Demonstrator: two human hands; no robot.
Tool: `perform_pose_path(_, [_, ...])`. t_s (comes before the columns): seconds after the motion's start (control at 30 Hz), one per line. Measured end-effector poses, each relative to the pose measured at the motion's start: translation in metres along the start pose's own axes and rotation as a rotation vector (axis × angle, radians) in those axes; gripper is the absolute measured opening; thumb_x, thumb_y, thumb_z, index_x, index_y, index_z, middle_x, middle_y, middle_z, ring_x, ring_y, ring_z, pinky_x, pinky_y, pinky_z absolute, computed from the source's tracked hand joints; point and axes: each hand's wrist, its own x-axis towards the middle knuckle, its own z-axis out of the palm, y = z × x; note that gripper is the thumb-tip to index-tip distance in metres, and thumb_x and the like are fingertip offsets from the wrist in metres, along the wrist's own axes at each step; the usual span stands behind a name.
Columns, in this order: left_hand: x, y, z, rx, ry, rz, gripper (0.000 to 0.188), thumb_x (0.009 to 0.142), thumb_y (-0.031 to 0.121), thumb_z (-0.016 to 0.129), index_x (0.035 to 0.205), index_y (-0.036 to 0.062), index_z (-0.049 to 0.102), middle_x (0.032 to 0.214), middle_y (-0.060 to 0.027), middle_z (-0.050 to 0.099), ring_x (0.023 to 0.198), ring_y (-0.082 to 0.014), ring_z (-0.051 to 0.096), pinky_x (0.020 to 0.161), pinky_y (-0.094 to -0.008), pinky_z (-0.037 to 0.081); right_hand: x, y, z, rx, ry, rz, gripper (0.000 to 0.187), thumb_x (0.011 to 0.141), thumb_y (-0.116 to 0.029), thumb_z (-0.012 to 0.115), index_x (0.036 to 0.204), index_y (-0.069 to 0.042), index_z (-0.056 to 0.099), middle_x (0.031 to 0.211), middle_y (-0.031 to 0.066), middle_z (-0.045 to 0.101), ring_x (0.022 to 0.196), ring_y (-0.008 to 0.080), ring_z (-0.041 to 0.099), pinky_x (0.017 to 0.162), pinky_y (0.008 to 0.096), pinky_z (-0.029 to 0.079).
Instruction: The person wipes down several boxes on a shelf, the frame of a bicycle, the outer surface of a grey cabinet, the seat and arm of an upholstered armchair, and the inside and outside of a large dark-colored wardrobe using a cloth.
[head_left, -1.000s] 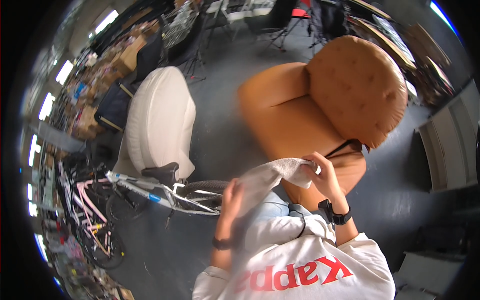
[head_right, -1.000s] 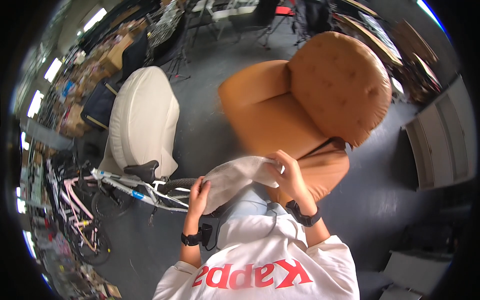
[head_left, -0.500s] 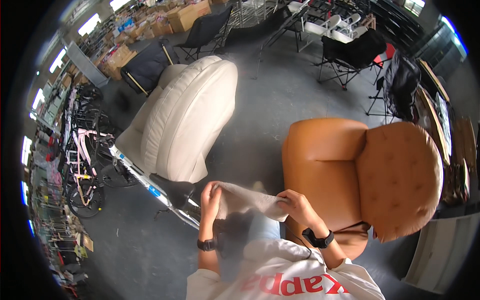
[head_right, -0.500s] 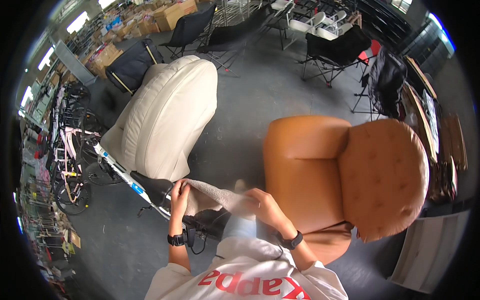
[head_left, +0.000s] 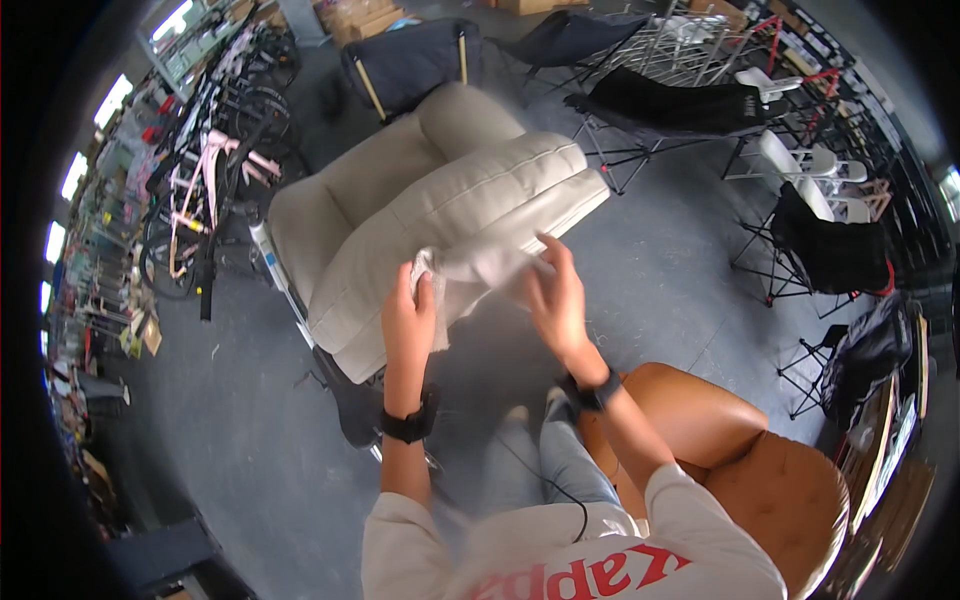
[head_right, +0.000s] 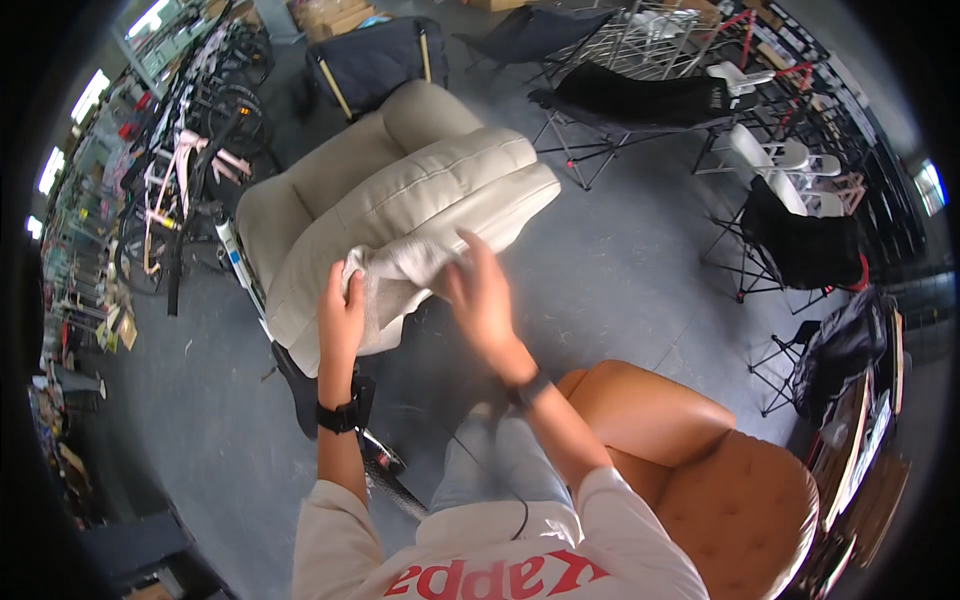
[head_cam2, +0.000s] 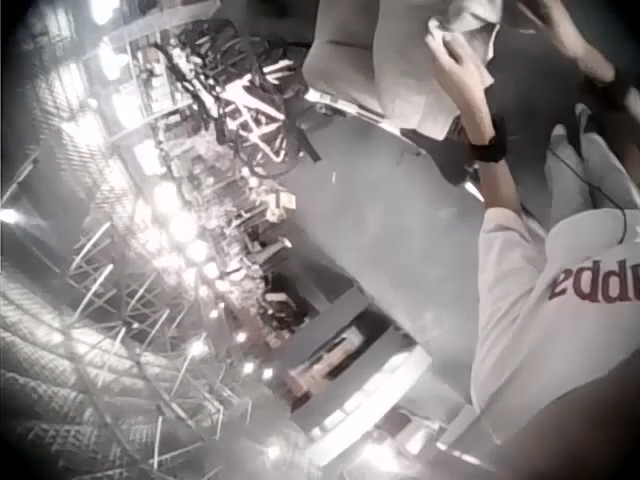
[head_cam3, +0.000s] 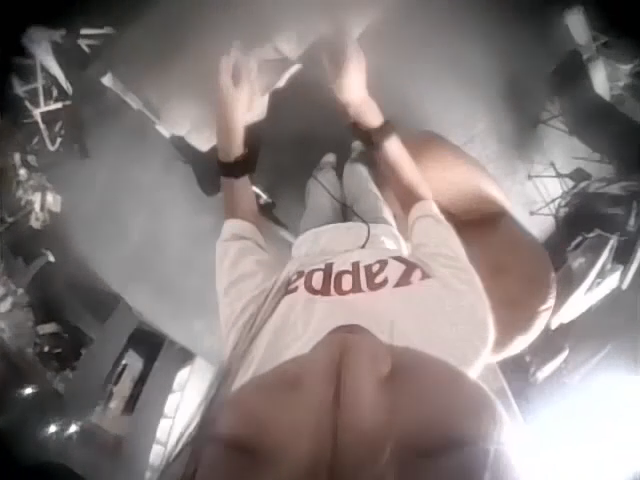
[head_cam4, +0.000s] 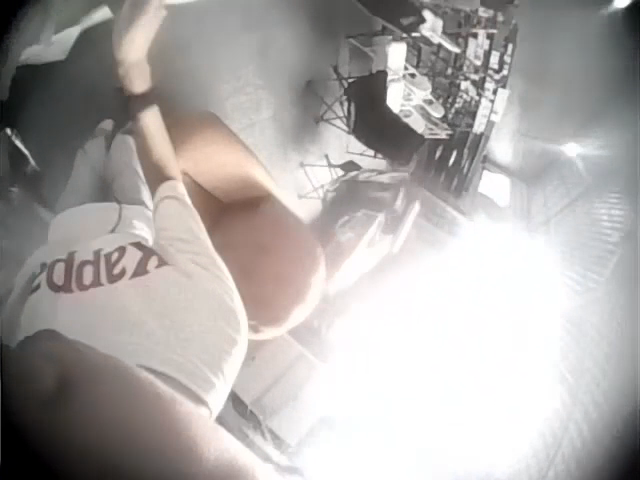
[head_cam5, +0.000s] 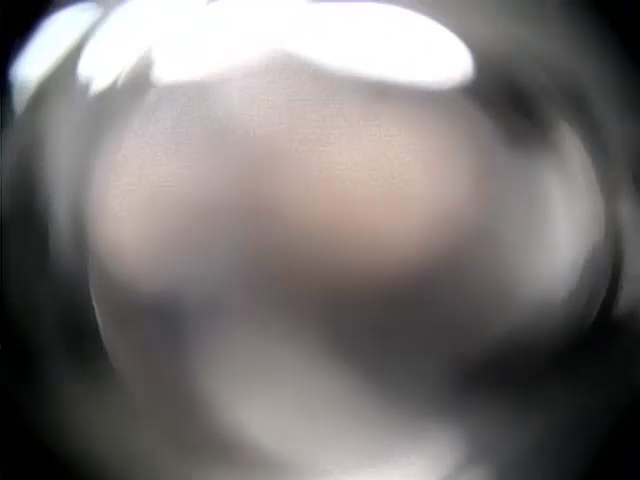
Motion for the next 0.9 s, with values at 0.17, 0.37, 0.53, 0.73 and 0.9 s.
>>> perform_pose_path(0.17, [-0.023,-0.075,0.033,0.139,0.151,0.076,0.023,0.092,0.019,0.046,0.102,-0.0012,0.052,0.079,-0.0224,0.057,0.066,-0.0363,0.054,0.061,-0.0395,0.043,0.014,0.061,0.061,-0.183,-0.065,-0.377,0.034,0.075,0.001,0.055,0.109,-0.002,0.054,0.081,0.0135,0.053,0.069,0.0305,0.052,0.066,0.0370,0.045])
perform_pose_path(0.37, [-0.106,-0.047,0.089,0.170,0.196,-0.099,0.025,0.092,0.010,0.046,0.111,-0.0066,0.049,0.091,-0.0220,0.059,0.083,-0.0294,0.059,0.075,-0.0338,0.047,-0.074,0.163,-0.037,-0.181,-0.430,-0.241,0.039,0.073,-0.007,0.063,0.111,-0.004,0.053,0.095,0.0126,0.055,0.086,0.0275,0.055,0.075,0.0358,0.045])
perform_pose_path(0.53, [-0.266,-0.099,0.189,0.027,-0.246,-0.221,0.023,0.086,0.002,0.048,0.108,-0.0013,0.055,0.100,-0.0130,0.061,0.083,-0.0213,0.058,0.070,-0.0298,0.047,-0.211,0.377,-0.266,-1.038,-0.422,0.412,0.066,0.081,-0.025,0.060,0.136,-0.006,0.031,0.142,0.0147,0.029,0.128,0.0306,0.030,0.103,0.0449,0.026])
perform_pose_path(0.73, [-0.368,-0.215,0.215,-0.076,0.039,-0.672,0.024,0.086,0.011,0.049,0.106,0.0007,0.056,0.103,-0.0125,0.060,0.091,-0.0231,0.058,0.081,-0.0348,0.045,-0.287,0.457,-0.330,-1.385,-0.301,0.105,0.059,0.081,-0.028,0.057,0.132,-0.005,0.037,0.129,0.0129,0.043,0.121,0.0289,0.038,0.104,0.0462,0.025])
perform_pose_path(0.9, [-0.413,-0.280,0.200,0.005,0.198,-0.596,0.026,0.089,0.014,0.048,0.109,-0.0015,0.054,0.104,-0.0128,0.059,0.094,-0.0228,0.055,0.084,-0.0330,0.042,-0.287,0.465,-0.298,-1.310,-0.200,0.004,0.053,0.081,-0.029,0.058,0.127,-0.005,0.043,0.122,0.0114,0.048,0.116,0.0287,0.042,0.102,0.0446,0.028])
